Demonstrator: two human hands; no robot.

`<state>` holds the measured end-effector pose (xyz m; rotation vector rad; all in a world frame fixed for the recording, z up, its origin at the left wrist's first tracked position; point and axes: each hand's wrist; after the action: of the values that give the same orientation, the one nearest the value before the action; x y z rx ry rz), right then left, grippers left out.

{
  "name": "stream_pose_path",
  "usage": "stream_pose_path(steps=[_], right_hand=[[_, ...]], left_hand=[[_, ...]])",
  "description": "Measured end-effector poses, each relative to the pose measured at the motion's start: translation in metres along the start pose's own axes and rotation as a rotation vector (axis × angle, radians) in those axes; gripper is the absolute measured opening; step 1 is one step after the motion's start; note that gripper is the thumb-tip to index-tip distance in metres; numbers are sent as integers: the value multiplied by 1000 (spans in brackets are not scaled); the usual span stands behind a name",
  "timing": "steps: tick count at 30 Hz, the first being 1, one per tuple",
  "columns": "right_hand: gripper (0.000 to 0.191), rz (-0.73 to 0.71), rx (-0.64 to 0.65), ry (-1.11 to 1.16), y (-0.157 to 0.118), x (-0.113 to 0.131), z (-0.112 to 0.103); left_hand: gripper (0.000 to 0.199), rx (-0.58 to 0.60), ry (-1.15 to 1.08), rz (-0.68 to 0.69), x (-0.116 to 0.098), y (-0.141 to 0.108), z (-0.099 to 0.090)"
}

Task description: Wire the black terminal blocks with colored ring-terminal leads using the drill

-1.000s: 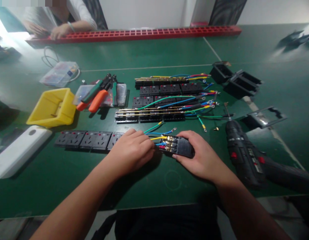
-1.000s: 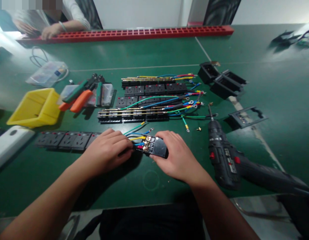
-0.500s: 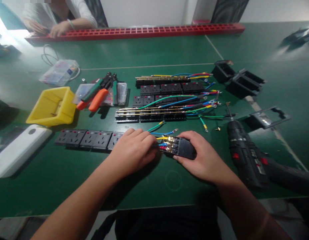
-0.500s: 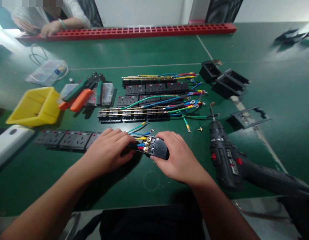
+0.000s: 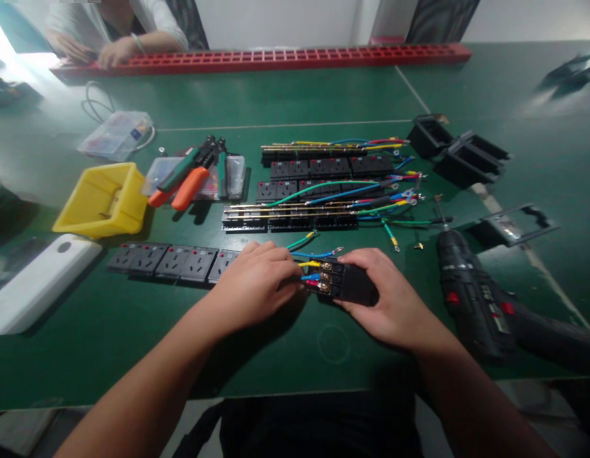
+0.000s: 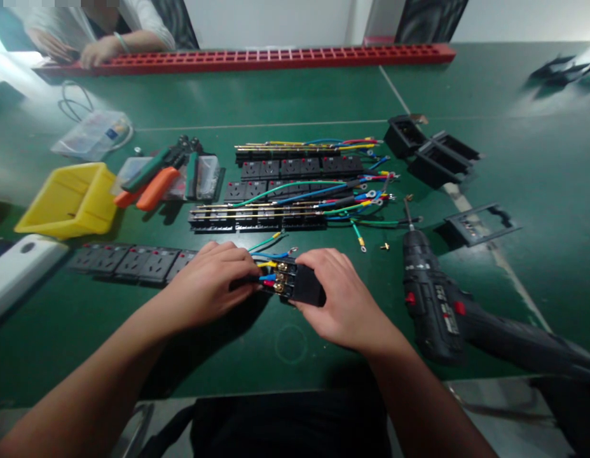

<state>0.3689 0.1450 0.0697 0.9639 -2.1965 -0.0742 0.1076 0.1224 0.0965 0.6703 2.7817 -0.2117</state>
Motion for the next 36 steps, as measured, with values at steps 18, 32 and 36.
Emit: stream_pose_path(steps=[18, 32, 36], right_hand=[[51, -10, 41, -26, -1, 1, 2], [46, 5, 41, -28, -1, 0, 7], [43, 20, 22, -51, -2, -4, 10]], left_hand=[[14, -1, -78, 28, 1, 2, 1], [11, -19, -21, 3, -7, 4, 0], [12, -31, 5, -10, -10, 4, -1]])
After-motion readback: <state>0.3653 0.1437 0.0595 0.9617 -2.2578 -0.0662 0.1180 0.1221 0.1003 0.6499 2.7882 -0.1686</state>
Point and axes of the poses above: each hand's wrist, its own y-axis towards the middle knuckle, its own z-axis out of the palm, x = y × z, and after that the axes turned 2 degrees about -z, right-handed
